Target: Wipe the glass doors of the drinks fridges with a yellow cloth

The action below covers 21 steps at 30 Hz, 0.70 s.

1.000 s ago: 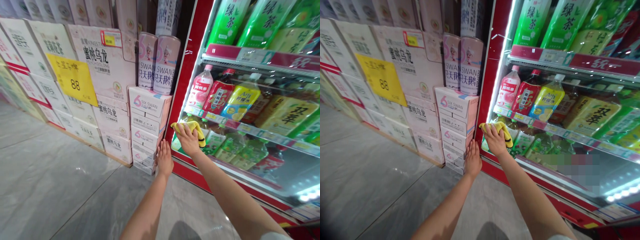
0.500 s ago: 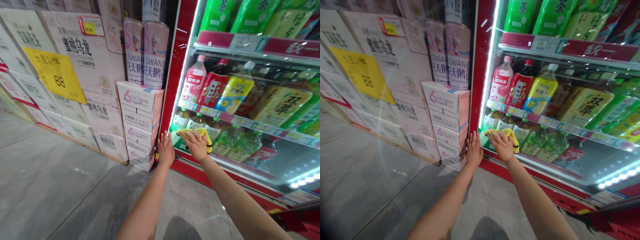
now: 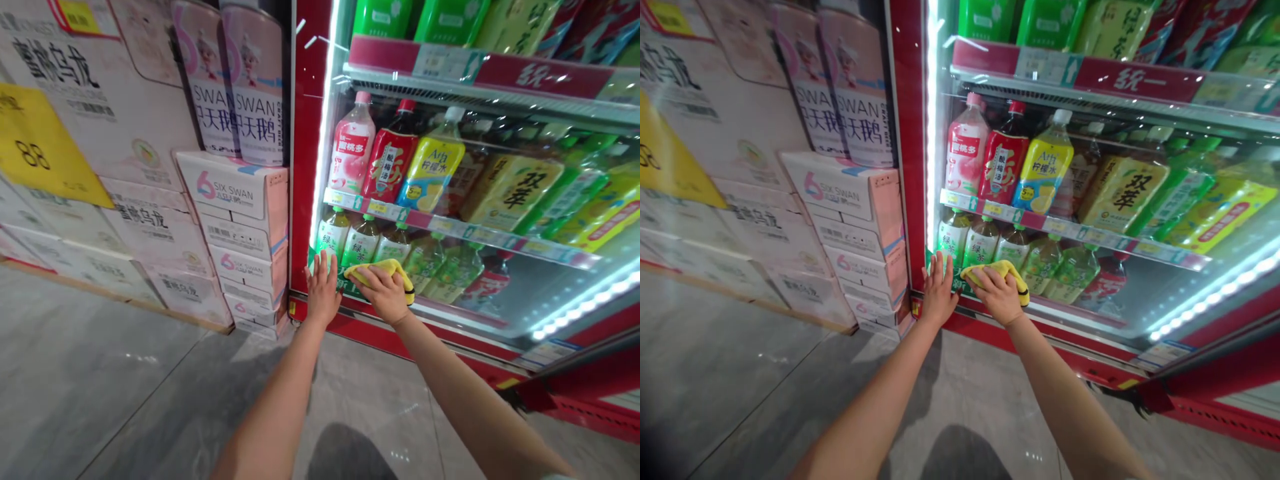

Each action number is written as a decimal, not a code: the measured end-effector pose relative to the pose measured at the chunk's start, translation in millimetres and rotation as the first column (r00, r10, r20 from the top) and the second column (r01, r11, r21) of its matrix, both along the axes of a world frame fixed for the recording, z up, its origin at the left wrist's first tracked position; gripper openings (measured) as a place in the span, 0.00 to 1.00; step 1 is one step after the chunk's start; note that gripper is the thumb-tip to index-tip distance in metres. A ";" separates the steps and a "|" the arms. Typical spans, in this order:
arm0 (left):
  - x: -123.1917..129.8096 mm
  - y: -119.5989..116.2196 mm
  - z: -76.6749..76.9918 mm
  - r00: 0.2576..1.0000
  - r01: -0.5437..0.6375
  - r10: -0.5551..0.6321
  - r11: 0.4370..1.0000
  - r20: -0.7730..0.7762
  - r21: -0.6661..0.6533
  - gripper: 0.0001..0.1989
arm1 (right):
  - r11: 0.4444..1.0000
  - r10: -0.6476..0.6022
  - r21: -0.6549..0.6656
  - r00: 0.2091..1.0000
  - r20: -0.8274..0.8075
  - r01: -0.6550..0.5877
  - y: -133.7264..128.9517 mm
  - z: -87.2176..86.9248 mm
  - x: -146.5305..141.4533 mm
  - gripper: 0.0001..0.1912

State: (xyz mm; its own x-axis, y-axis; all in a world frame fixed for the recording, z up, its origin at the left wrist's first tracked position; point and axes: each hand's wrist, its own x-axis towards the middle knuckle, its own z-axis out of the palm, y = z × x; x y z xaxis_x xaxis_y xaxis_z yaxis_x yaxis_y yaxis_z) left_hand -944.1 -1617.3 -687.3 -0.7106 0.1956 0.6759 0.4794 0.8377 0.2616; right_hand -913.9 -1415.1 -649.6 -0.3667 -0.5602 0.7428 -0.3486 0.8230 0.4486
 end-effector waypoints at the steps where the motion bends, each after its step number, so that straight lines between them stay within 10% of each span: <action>1: 0.5 1.4 -0.1 1.000 -0.003 0.003 1.000 0.002 -0.005 0.53 | 0.999 0.008 0.049 1.000 0.013 -0.008 9.9 -0.4 5.5 0.22; 9: 2.6 20.4 5.1 0.999 0.037 -0.038 0.999 -0.036 -0.034 0.57 | 0.962 -0.163 -0.241 0.978 -0.132 0.128 35.2 24.6 12.4 0.20; 16: 2.6 43.5 1.7 0.997 0.048 -0.050 0.998 -0.052 -0.043 0.57 | 0.996 -0.031 0.086 0.998 0.061 0.026 81.3 6.7 35.4 0.17; 21: 0.9 53.9 7.2 0.989 0.109 -0.117 0.990 -0.086 -0.089 0.54 | 0.968 -0.139 -0.221 0.986 -0.093 0.115 98.9 35.3 37.5 0.16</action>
